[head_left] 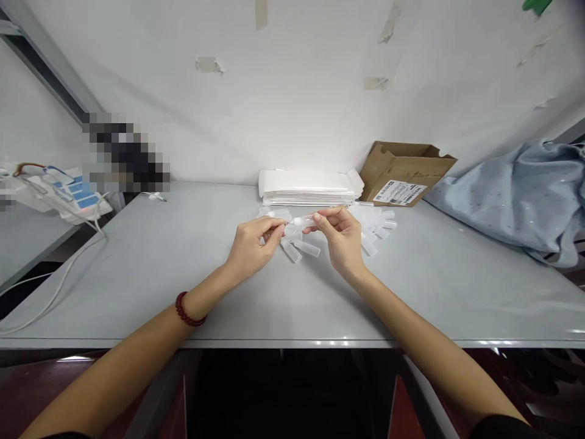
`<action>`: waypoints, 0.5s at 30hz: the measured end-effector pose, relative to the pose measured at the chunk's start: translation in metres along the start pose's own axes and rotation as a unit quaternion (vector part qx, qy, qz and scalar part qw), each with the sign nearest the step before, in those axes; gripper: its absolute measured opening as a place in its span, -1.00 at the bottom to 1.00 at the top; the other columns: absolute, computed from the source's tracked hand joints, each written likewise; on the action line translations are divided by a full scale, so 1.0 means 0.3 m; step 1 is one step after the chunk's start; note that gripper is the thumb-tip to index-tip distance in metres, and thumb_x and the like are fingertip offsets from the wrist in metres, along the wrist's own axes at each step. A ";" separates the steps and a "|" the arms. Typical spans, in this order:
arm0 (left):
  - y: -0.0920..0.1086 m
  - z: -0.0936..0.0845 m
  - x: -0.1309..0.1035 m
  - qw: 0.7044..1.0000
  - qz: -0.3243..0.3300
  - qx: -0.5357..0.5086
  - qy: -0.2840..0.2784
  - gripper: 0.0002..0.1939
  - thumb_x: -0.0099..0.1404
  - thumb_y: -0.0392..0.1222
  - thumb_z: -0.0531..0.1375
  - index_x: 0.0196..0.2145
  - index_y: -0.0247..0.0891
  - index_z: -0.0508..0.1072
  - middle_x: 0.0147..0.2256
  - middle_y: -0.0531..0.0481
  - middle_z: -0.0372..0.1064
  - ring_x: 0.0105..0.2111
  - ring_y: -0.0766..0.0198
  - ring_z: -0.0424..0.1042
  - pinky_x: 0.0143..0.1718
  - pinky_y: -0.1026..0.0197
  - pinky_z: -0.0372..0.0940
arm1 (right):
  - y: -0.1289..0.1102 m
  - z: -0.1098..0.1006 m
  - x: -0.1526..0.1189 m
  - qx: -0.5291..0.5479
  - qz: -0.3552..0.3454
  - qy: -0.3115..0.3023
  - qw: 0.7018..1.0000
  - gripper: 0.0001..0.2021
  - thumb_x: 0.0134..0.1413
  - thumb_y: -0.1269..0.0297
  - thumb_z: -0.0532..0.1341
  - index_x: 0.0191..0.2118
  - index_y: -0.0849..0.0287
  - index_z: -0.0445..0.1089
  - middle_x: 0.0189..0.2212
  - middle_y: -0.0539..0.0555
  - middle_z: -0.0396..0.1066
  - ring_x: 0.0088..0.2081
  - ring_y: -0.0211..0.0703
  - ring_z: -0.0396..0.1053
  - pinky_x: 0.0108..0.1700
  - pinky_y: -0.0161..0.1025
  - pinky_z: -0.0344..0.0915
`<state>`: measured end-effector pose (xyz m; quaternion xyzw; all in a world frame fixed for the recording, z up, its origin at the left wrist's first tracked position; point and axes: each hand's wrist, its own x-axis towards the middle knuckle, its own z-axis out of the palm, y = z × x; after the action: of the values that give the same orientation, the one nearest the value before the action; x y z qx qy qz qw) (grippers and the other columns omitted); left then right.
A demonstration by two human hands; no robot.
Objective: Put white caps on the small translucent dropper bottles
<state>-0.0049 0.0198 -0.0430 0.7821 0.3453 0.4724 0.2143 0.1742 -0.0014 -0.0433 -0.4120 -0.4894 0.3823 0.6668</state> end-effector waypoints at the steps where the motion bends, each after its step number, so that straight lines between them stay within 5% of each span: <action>1: -0.002 0.001 -0.001 1.000 0.010 0.009 0.003 -0.82 0.30 -0.24 0.12 -0.33 -0.28 0.52 -0.46 -0.02 0.46 -0.51 0.32 0.35 -0.46 0.26 0.24 | -0.002 0.000 -0.001 -0.002 -0.002 -0.001 1.000 -0.81 0.01 0.19 0.34 -0.38 0.13 0.33 -0.45 -0.05 0.49 -0.50 -0.23 0.49 -0.27 -0.17 0.39; 8: 0.006 0.003 -0.003 0.997 0.057 0.051 0.027 -0.82 0.29 -0.28 0.11 -0.38 -0.28 0.50 -0.52 0.00 0.42 -0.55 0.33 0.29 -0.48 0.26 0.20 | -0.015 0.004 -0.002 -0.023 -0.002 -0.003 1.000 -0.77 -0.01 0.14 0.34 -0.38 0.13 0.32 -0.45 -0.05 0.49 -0.49 -0.22 0.49 -0.28 -0.16 0.41; 15: 0.012 0.005 -0.008 0.999 -0.008 0.023 0.027 -0.86 0.26 -0.24 0.13 -0.29 -0.28 0.49 -0.40 -0.03 0.49 -0.48 0.32 0.40 -0.44 0.29 0.28 | -0.026 -0.001 0.001 -0.033 -0.016 -0.016 0.999 -0.77 0.00 0.12 0.33 -0.39 0.12 0.32 -0.43 -0.04 0.49 -0.48 -0.22 0.49 -0.27 -0.16 0.41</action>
<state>-0.0030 0.0157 -0.0428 0.7712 0.3684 0.4829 0.1906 0.1755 -0.0042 -0.0360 -0.4199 -0.5187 0.3621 0.6508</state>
